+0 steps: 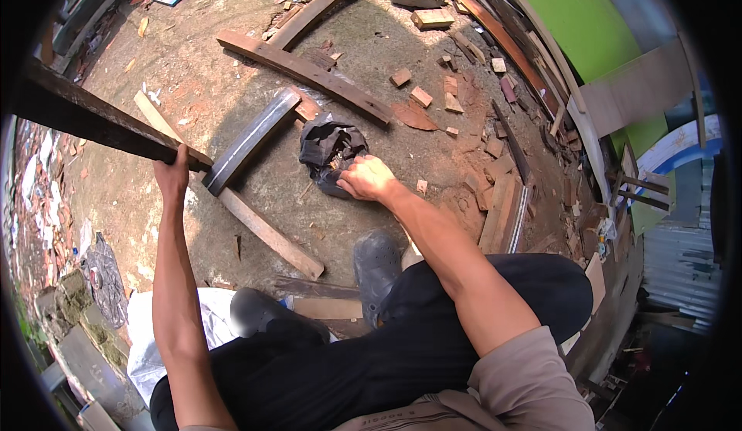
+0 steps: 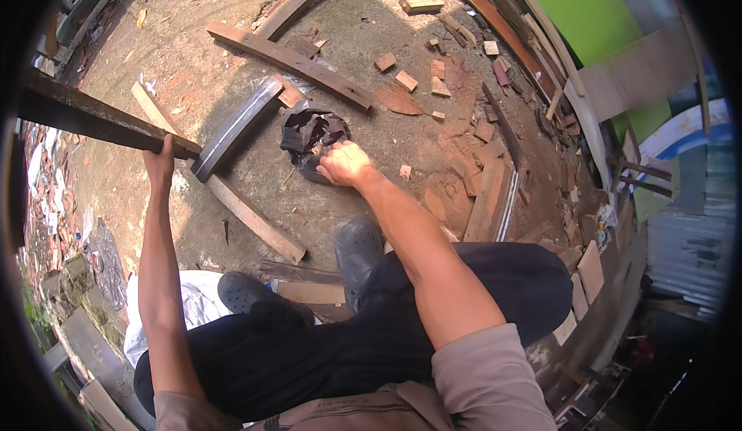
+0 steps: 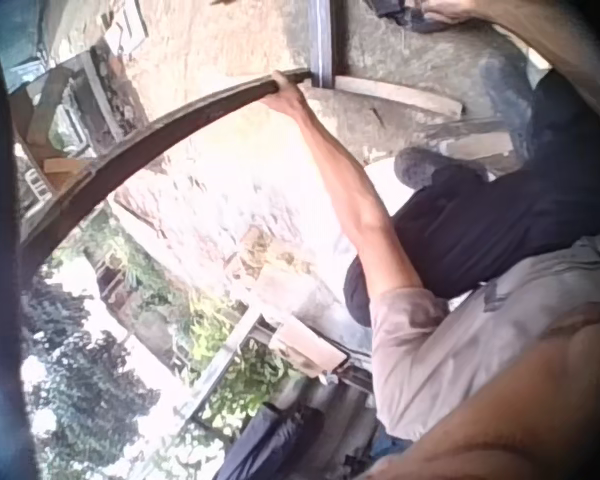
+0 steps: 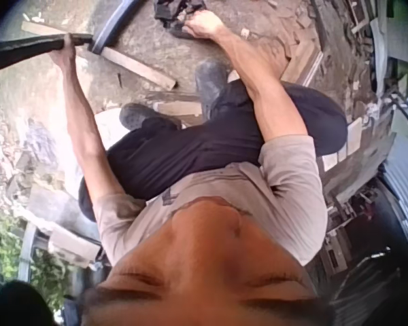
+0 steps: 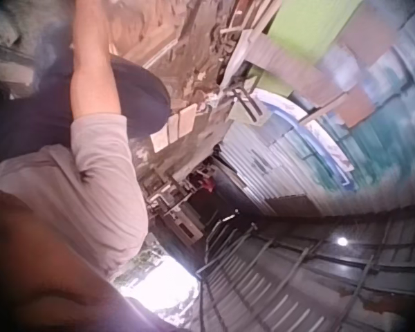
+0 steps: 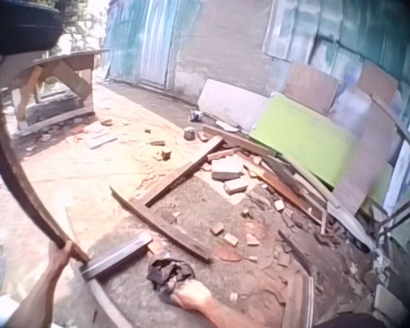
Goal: The person assembles a metal frame by positioning a vertical metal bar and a horizontal metal bar on wooden supports. They use a hammer to drive nails into the metal bars to secure them together. The person repeatedly adjusts the bars and hammers nails to complete the assembly.
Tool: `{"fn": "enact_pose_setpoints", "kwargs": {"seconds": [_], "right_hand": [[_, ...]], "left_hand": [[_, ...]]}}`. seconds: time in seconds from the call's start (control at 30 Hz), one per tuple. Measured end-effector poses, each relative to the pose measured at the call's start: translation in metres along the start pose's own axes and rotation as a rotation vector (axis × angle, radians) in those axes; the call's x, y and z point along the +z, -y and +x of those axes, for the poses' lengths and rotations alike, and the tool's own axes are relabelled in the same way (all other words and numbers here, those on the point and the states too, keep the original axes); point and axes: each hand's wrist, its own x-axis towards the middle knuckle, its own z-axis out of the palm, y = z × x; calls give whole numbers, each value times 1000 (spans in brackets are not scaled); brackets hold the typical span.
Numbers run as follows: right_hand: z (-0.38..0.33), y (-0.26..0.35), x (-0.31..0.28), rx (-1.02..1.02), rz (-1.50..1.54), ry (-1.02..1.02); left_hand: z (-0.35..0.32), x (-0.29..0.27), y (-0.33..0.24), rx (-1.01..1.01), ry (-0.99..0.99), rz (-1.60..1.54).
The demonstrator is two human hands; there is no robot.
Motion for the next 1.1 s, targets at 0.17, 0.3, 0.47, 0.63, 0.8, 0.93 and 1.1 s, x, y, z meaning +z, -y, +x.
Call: {"fn": "enact_pose_setpoints", "kwargs": {"seconds": [0.17,0.3,0.47,0.63,0.8,0.93,1.1], "right_hand": [[-41,-32,40,143,30,-357],[-38,-34,20,386,163,-293],[-20,-48,-10,458,444,-200],[6,-98,-48,585,359,-174],[50,-94,-110,731,331,65],[83,-70,-146,602,290,51],[91,-50,-183,496,234,44]], "left_hand": [[0,4,10,-46,14,-64],[2,-1,22,-99,-3,-99],[0,-6,16,-105,28,-163],[-2,-8,3,-59,82,-158],[19,-56,-33,-37,445,20],[31,-73,-66,225,221,-130],[43,-67,-76,244,150,-185]]}}
